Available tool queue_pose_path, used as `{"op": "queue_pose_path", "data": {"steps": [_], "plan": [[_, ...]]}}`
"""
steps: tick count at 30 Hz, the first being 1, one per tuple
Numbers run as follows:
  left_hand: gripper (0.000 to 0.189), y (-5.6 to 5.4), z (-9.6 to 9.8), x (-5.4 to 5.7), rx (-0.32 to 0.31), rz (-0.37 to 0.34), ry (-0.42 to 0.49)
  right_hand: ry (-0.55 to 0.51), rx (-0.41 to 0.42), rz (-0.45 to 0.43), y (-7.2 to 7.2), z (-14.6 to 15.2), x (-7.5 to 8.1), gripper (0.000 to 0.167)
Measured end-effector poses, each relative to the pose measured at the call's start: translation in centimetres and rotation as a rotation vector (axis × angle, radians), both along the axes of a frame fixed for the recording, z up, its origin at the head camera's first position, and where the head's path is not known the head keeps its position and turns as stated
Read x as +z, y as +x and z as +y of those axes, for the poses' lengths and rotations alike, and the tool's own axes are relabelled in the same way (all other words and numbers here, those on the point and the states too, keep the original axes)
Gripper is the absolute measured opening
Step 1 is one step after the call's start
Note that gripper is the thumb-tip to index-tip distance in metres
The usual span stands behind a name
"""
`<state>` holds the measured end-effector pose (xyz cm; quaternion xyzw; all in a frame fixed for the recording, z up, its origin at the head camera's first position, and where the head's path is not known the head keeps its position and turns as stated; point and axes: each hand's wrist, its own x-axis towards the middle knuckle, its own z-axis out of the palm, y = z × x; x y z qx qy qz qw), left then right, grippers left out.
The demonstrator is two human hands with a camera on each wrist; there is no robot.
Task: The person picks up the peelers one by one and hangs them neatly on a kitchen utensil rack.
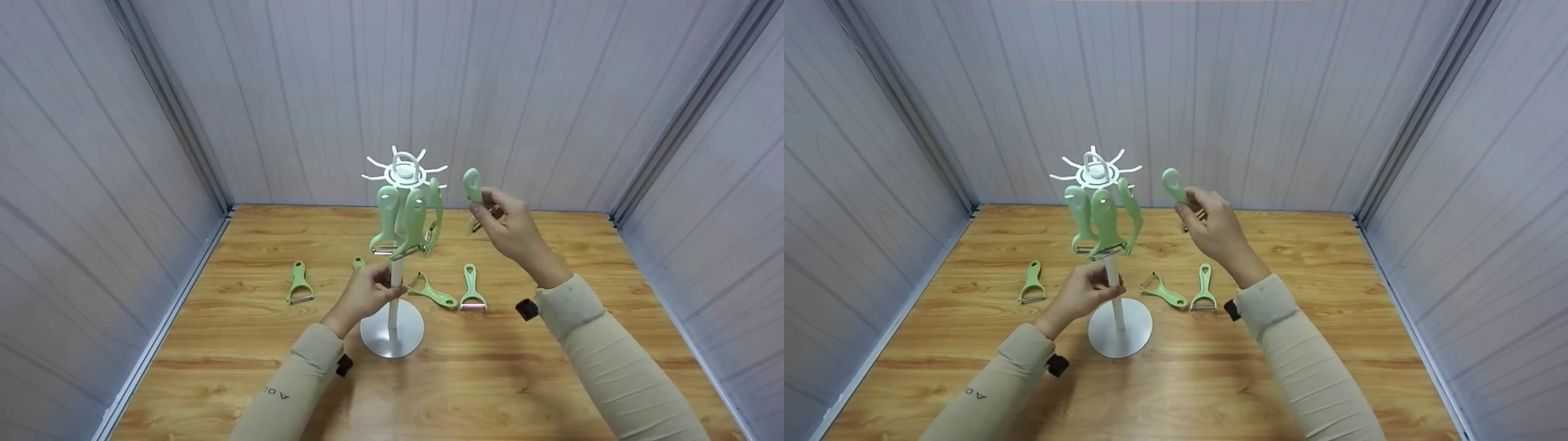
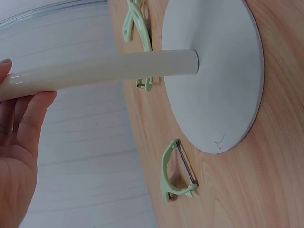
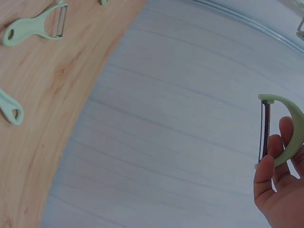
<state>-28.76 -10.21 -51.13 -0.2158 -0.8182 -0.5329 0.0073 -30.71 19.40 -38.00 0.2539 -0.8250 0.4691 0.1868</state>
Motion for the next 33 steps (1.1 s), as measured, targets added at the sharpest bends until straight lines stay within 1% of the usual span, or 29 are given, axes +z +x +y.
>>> {"op": "queue_pose_path", "data": {"steps": [7,10,16,21,26,30,33], "plan": [[0.011,0.1,-0.1,-0.3,0.007,0.018,0.007,-0.008,0.037,0.045,0.2,-1.0,1.5,0.022],[0.011,0.0,-0.1,-0.4,0.003,0.021,0.011,0.001,0.054,0.055,0.4,-1.4,2.0,0.023],[0.011,0.0,-0.1,-0.3,0.001,0.023,0.006,0.016,0.089,0.066,0.4,-2.2,2.4,0.024],[0.012,0.1,0.0,-0.4,0.000,0.030,-0.005,0.025,0.113,0.069,0.3,-2.9,2.5,0.024],[0.010,0.2,0.1,-0.4,-0.015,0.018,-0.003,0.048,0.141,0.062,0.4,-3.3,2.4,0.026],[0.010,0.3,0.1,-0.3,-0.021,0.010,0.000,0.077,0.180,0.069,0.4,-3.4,2.2,0.026],[0.010,0.2,0.1,-0.4,-0.029,0.020,-0.003,0.081,0.208,0.068,0.5,-3.4,2.1,0.025]]}}
